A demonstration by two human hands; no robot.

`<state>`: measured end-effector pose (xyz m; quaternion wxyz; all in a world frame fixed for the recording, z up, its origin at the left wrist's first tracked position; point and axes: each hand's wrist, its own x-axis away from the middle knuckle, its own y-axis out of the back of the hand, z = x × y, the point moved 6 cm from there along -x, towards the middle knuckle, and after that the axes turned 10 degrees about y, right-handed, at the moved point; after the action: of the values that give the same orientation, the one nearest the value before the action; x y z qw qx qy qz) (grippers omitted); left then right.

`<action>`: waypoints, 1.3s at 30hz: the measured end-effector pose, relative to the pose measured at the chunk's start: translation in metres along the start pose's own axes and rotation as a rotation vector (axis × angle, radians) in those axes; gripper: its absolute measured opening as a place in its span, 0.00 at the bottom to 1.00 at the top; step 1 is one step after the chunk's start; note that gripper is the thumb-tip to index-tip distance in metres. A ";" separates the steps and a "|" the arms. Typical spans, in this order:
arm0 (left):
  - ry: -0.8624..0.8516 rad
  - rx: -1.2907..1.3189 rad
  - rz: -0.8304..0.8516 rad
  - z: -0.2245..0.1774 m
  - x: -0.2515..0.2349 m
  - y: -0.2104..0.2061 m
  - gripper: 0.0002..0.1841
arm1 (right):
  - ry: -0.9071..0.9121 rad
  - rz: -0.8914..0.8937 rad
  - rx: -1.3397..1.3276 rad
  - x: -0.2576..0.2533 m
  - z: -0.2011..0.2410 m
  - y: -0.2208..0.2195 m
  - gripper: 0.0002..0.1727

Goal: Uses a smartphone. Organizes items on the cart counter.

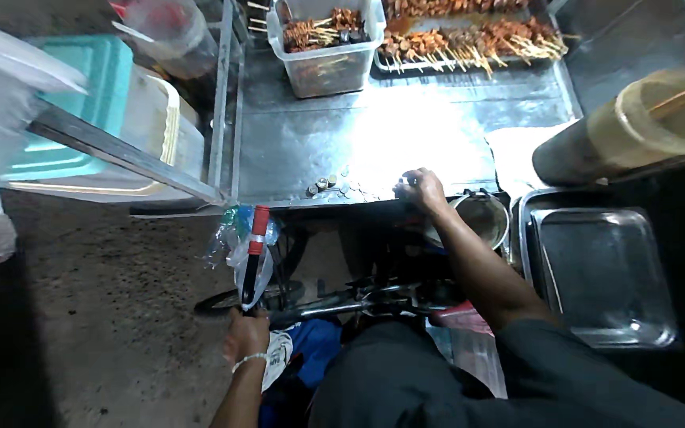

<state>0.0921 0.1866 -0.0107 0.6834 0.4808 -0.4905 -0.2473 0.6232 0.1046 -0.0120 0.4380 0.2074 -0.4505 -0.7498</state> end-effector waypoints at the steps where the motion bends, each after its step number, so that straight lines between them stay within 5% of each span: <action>1: 0.002 -0.003 -0.006 0.000 0.000 0.001 0.31 | -0.001 0.016 0.006 -0.003 0.001 -0.002 0.20; 8: 0.015 -0.026 -0.011 -0.001 0.000 0.002 0.30 | -0.118 -0.085 0.082 -0.011 -0.007 0.001 0.20; 25: 0.016 -0.039 -0.013 -0.002 0.001 0.002 0.29 | 0.047 0.022 0.004 -0.031 0.042 -0.023 0.16; 29: 0.019 -0.060 -0.030 -0.002 -0.001 0.003 0.30 | 0.155 0.110 0.078 -0.065 0.056 -0.039 0.15; 36: 0.026 -0.051 -0.022 -0.001 0.000 0.003 0.28 | 0.054 0.274 0.088 -0.089 0.061 -0.040 0.17; 39: 0.028 -0.060 -0.032 -0.002 -0.001 0.003 0.29 | 0.191 0.335 0.014 -0.092 0.068 -0.042 0.13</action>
<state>0.0926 0.1899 -0.0084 0.7004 0.4714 -0.4653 -0.2659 0.6038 0.2246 -0.0214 0.5962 0.2026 -0.4403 -0.6401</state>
